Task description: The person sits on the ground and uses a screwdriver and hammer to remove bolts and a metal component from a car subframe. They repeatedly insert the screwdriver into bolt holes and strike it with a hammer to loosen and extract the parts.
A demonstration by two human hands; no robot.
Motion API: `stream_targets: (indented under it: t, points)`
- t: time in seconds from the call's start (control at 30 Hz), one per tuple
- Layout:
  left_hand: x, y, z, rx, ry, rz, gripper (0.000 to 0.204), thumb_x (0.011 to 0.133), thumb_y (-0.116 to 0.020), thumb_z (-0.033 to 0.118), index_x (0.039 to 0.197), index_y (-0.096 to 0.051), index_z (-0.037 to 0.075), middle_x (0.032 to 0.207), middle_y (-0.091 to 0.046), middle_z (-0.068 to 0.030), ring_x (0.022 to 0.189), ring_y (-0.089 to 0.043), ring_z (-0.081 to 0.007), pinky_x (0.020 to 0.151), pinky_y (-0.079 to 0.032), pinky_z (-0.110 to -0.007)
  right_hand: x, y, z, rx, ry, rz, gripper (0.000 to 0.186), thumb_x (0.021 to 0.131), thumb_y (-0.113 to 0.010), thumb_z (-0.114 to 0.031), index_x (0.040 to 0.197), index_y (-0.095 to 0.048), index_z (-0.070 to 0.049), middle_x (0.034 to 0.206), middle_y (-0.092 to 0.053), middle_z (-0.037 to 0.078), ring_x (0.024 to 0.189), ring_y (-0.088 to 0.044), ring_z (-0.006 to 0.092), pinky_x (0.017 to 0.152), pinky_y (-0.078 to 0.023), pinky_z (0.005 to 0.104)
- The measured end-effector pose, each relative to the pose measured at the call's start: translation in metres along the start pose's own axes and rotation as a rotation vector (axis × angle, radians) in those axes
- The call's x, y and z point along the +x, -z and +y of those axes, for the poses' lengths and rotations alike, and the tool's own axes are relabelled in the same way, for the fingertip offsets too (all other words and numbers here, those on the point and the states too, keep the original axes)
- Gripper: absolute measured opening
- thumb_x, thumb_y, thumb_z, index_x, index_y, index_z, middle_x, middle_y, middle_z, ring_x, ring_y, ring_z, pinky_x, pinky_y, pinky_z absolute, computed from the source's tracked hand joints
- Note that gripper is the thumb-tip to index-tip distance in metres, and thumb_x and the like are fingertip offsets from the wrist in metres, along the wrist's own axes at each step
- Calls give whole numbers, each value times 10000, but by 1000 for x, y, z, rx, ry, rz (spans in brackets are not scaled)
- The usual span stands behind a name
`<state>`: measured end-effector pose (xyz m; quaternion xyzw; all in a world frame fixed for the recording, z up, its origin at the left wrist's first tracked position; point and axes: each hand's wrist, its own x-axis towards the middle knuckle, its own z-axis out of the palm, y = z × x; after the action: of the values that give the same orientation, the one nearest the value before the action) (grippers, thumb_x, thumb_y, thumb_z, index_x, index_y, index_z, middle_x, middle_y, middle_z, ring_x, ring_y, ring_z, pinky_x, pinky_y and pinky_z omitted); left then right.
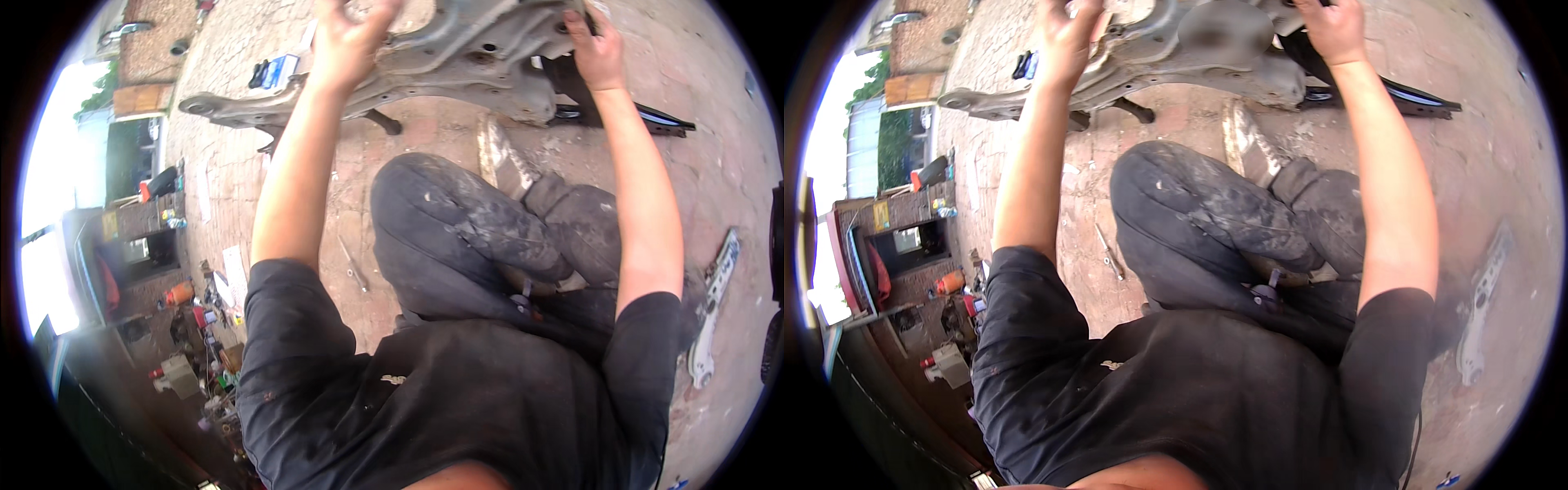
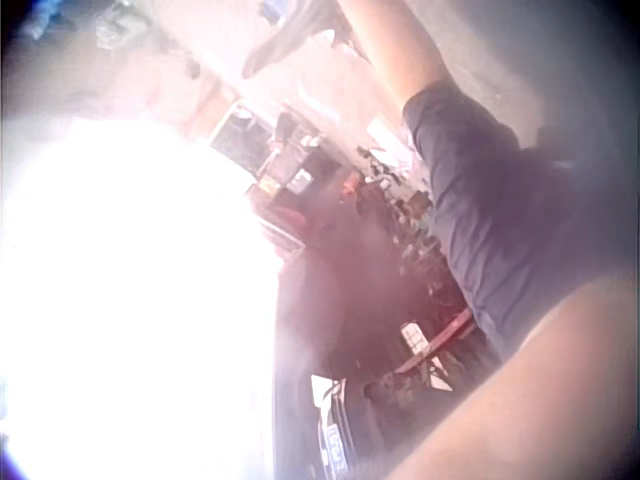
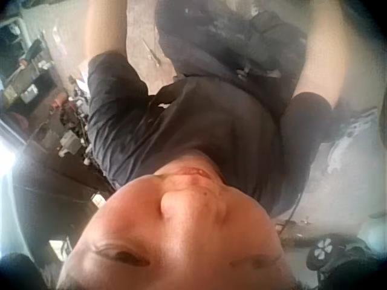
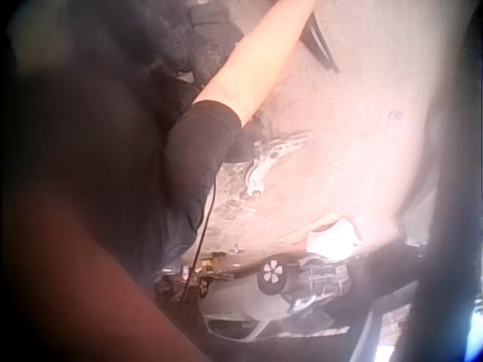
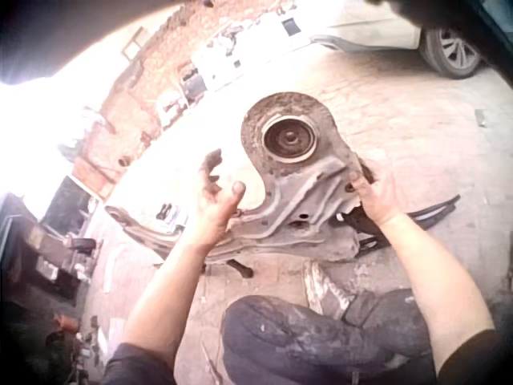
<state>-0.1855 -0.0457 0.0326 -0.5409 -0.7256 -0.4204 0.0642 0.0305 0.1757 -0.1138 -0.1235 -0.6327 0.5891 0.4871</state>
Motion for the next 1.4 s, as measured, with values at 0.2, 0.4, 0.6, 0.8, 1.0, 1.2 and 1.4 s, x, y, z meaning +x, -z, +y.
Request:
stream_targets:
  t: [0.2, 0.4, 0.6, 0.8, 1.0, 1.2, 1.4]
  points:
    - [10, -81, 24, -242, 137, -201, 822, 851, -734, 575, 1389, -531, -13, 1307, -627, -145, 1235, -564, -237, 1073, -409, -378, -10, -4, -14, 2, 60, 9, 607, 930, -708, -442, 1259, -617, 60, 1055, -699, 106, 892, -650, 144, 753, -549, 296]
    - [3, -84, 49, -341, 105, -166, 639, 876, -755, 484, 1263, -621, -6, 1193, -685, -110, 1128, -617, -210, 1021, -451, -361, -18, 7, -14, -58, 61, 9, 747, 850, -759, -537, 1261, -567, 56, 1119, -674, 157, 1049, -638, 207, 905, -518, 351]
    - [1, -86, 49, -375, 57, -119, 667, 859, -773, 495, 1268, -612, -6, 1196, -680, -111, 1122, -617, -217, 1007, -462, -364, -35, -1, -45, -405, -25, 76, 832, 768, -871, -406, 1346, -453, 24, 1231, -628, 185, 1146, -615, 259, 991, -488, 390]
    - [11, -90, 42, -315, 20, -112, 741, 882, -714, 560, 1350, -558, 7, 1263, -655, -136, 1185, -589, -230, 1043, -431, -365, -48, -1, -23, -548, -191, 67, 811, 717, -905, -430, 1243, -531, 62, 1165, -682, 180, 1107, -644, 239, 973, -501, 369]
    - [19, -93, 35, -314, 61, -123, 728, 888, -726, 523, 1368, -541, 8, 1288, -643, -137, 1206, -579, -238, 1057, -422, -368, -40, 4, -5, -679, -160, 71, 807, 746, -872, -477, 1226, -527, 73, 1155, -682, 200, 1113, -644, 269, 969, -499, 386]
    - [18, -96, 42, -422, 91, -119, 710, 884, -748, 489, 1357, -548, -1, 1283, -647, -127, 1193, -584, -227, 1051, -429, -356, -35, 5, -5, -448, -143, 12, 761, 748, -889, -409, 1216, -544, 81, 1160, -685, 179, 1080, -645, 228, 941, -508, 367]
    - [24, -98, 38, -440, 64, -154, 693, 881, -750, 491, 1343, -560, 10, 1282, -647, -127, 1191, -584, -230, 1045, -434, -357, -38, 2, -8, -382, -161, 99, 757, 716, -920, -368, 1214, -560, 73, 1141, -689, 156, 1066, -640, 207, 940, -506, 346]
